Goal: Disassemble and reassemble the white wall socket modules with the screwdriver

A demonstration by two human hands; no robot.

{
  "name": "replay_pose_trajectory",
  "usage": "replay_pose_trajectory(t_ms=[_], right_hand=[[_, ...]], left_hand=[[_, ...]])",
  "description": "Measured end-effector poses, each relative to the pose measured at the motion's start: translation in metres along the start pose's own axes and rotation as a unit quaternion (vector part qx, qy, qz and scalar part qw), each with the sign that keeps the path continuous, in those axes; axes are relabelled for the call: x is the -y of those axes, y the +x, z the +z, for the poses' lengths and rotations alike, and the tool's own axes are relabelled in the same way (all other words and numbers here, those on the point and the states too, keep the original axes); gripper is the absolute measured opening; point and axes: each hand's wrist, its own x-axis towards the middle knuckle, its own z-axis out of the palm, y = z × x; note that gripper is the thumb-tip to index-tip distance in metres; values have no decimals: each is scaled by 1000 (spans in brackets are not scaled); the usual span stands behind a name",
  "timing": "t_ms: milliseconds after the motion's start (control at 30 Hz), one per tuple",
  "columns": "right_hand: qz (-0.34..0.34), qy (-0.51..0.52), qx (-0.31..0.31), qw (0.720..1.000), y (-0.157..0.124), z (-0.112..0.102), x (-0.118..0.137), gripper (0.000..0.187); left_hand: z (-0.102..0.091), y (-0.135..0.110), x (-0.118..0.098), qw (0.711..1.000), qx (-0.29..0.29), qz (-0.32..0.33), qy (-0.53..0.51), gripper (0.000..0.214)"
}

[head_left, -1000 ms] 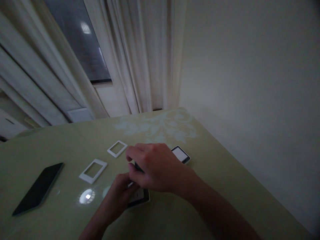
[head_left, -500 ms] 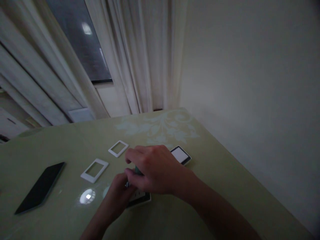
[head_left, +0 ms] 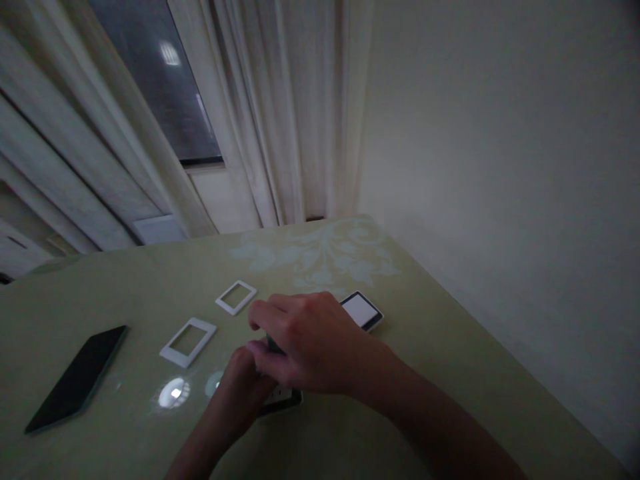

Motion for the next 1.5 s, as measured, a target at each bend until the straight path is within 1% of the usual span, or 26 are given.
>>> replay_pose_trajectory(t_ms=[100, 133, 200, 267, 300, 367, 433, 500, 633, 700, 833, 1000, 1067, 1167, 1233, 1300, 1367, 1500], right_hand=[[-9, -2, 1, 1000, 0, 0, -1, 14], [-12, -2, 2, 1000, -1, 0, -1, 13], [-12, -2, 3, 1000, -1, 0, -3, 12], [-6, -5, -2, 1000, -1, 1, -5, 12], [-4, -7, -6, 1000, -1, 1, -6, 12], [-4, -11, -18, 1000, -1, 2, -7, 11], [-4, -10, -24, 1000, 0, 3, -7, 10], [-2, -6, -27, 1000, 0, 5, -6, 9], [9, 8, -33, 999, 0, 8, -6, 9], [15, 12, -33, 999, 0, 8, -6, 10], [27, 16, -33, 999, -2, 6, -7, 12], [44, 24, -68, 996, -4, -1, -10, 10], [46, 19, -73, 996, -4, -2, -11, 9], [46, 10, -72, 996, -4, -1, -11, 9], [43, 9, -74, 996, -3, -1, -11, 10], [42, 6, -76, 996, -3, 0, -10, 9], [42, 3, -78, 996, -3, -1, -10, 9], [45, 5, -79, 996, -3, -1, -10, 8]], left_hand=[[-2, 0, 0, 1000, 0, 2, 5, 15], [-5, -2, 2, 1000, 2, 8, 15, 19], [-14, -9, 9, 997, 11, 40, 62, 41], [-22, -18, 22, 987, 28, 85, 133, 63], [-25, -22, 30, 981, 31, 103, 163, 72], [-27, -29, 45, 972, 13, 133, 195, 80], [-26, -34, 56, 965, -3, 154, 210, 81], [-23, -36, 60, 959, 2, 167, 227, 78], [-21, -36, 53, 944, 24, 192, 269, 72], [-22, -36, 47, 939, 31, 202, 278, 74], [-21, -38, 42, 944, 55, 193, 262, 76], [-17, -43, 43, 946, 64, 166, 272, 77], [-15, -44, 43, 942, 64, 178, 276, 78], [-14, -43, 42, 937, 50, 211, 274, 77], [-13, -42, 39, 937, 46, 213, 274, 75], [-13, -41, 34, 944, 52, 192, 263, 72], [-11, -40, 29, 958, 62, 160, 231, 70], [-2, -41, 23, 983, 49, 82, 155, 66]])
